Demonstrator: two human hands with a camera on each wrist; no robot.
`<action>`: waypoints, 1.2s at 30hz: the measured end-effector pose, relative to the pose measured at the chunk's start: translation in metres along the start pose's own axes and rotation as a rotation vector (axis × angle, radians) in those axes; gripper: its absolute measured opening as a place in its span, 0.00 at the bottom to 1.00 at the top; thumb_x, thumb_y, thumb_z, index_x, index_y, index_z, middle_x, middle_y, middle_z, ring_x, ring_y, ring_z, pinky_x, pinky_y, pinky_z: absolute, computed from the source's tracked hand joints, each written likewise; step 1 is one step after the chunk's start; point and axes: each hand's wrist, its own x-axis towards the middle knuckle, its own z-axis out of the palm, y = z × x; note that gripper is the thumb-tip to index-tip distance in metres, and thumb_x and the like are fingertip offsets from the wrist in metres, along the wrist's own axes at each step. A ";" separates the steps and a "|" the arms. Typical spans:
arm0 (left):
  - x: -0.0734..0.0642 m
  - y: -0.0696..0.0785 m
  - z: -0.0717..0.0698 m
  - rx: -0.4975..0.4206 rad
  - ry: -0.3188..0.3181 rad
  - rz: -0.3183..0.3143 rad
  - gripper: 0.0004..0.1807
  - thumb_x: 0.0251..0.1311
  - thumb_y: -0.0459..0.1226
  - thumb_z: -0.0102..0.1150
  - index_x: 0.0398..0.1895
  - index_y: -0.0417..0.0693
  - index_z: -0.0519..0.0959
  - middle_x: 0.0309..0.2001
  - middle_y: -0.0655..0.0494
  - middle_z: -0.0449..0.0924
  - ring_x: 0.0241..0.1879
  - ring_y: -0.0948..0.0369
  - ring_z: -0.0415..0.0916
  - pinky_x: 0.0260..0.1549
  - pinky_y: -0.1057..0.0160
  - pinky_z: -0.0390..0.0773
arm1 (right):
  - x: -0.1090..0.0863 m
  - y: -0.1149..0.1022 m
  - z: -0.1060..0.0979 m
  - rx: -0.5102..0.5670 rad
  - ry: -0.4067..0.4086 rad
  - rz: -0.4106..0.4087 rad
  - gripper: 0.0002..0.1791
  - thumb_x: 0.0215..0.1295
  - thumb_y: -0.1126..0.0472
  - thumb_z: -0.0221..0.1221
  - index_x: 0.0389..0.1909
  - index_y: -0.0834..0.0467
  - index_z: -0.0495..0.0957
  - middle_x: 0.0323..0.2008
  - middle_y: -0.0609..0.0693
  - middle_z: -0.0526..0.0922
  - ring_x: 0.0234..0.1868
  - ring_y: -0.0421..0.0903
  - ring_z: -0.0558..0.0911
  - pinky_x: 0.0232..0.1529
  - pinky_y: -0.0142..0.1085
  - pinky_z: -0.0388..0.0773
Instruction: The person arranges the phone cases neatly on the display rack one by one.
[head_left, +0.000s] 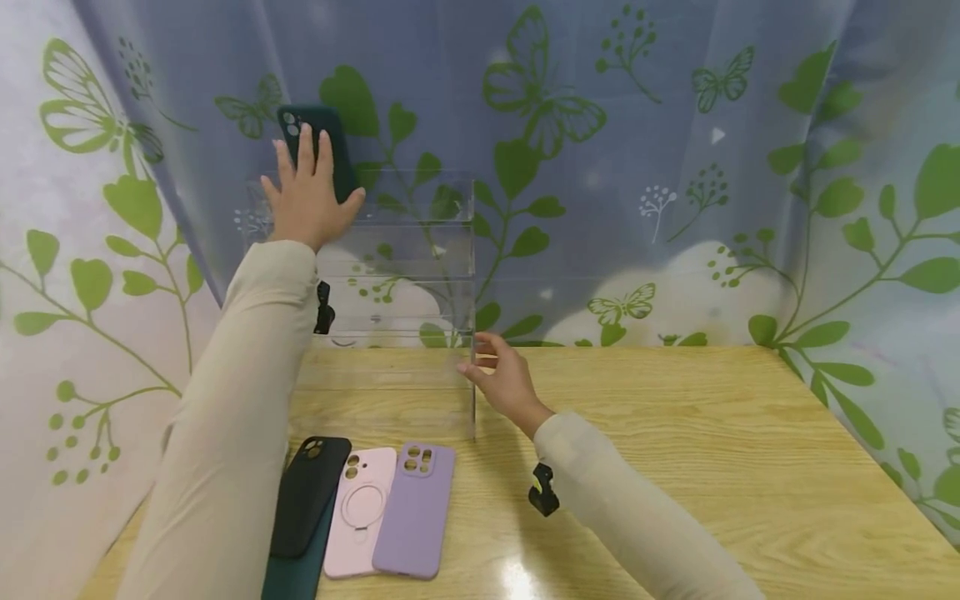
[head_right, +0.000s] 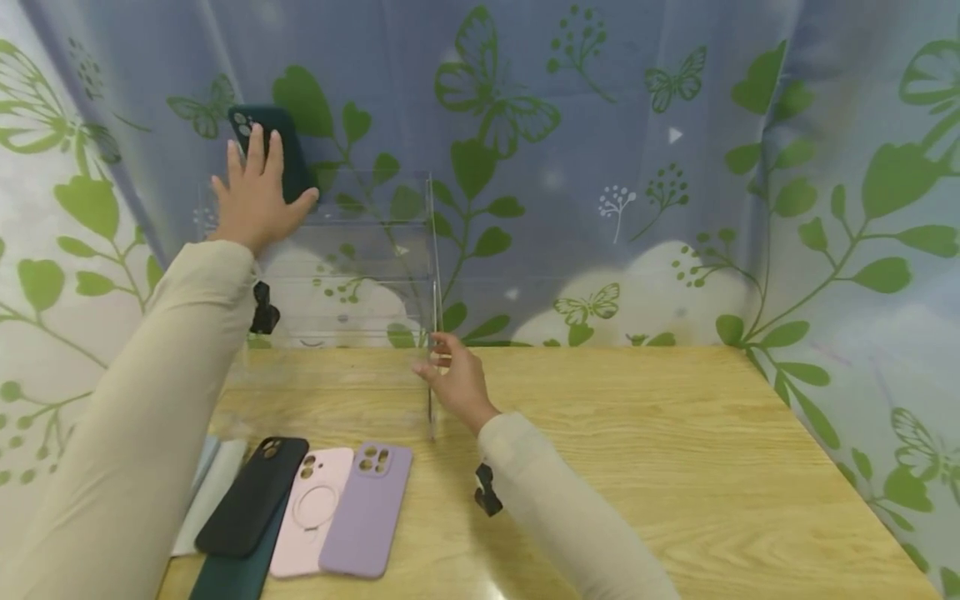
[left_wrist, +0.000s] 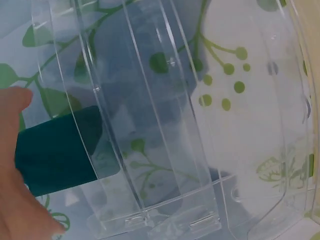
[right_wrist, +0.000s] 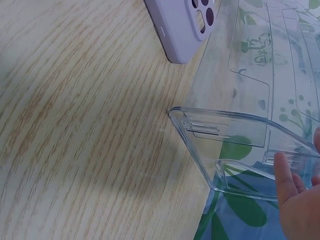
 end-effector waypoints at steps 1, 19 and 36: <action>0.001 0.000 -0.001 -0.001 -0.024 0.000 0.46 0.69 0.57 0.38 0.75 0.55 0.24 0.73 0.58 0.12 0.71 0.45 0.12 0.63 0.30 0.29 | 0.000 0.000 0.000 -0.003 0.002 -0.003 0.32 0.63 0.59 0.63 0.67 0.57 0.65 0.59 0.58 0.74 0.57 0.56 0.77 0.49 0.45 0.79; 0.008 -0.007 0.007 -0.054 -0.137 0.003 0.45 0.67 0.54 0.45 0.77 0.54 0.32 0.76 0.44 0.22 0.71 0.37 0.19 0.63 0.29 0.33 | -0.002 0.001 0.000 -0.046 0.012 -0.042 0.31 0.64 0.62 0.62 0.66 0.60 0.65 0.58 0.61 0.74 0.56 0.58 0.78 0.49 0.46 0.79; 0.015 0.001 0.010 -0.076 -0.085 0.050 0.51 0.64 0.60 0.44 0.74 0.56 0.22 0.74 0.60 0.13 0.70 0.44 0.09 0.60 0.29 0.25 | -0.002 0.002 0.001 -0.059 0.014 -0.084 0.30 0.65 0.64 0.61 0.66 0.64 0.65 0.57 0.63 0.74 0.55 0.61 0.77 0.47 0.44 0.80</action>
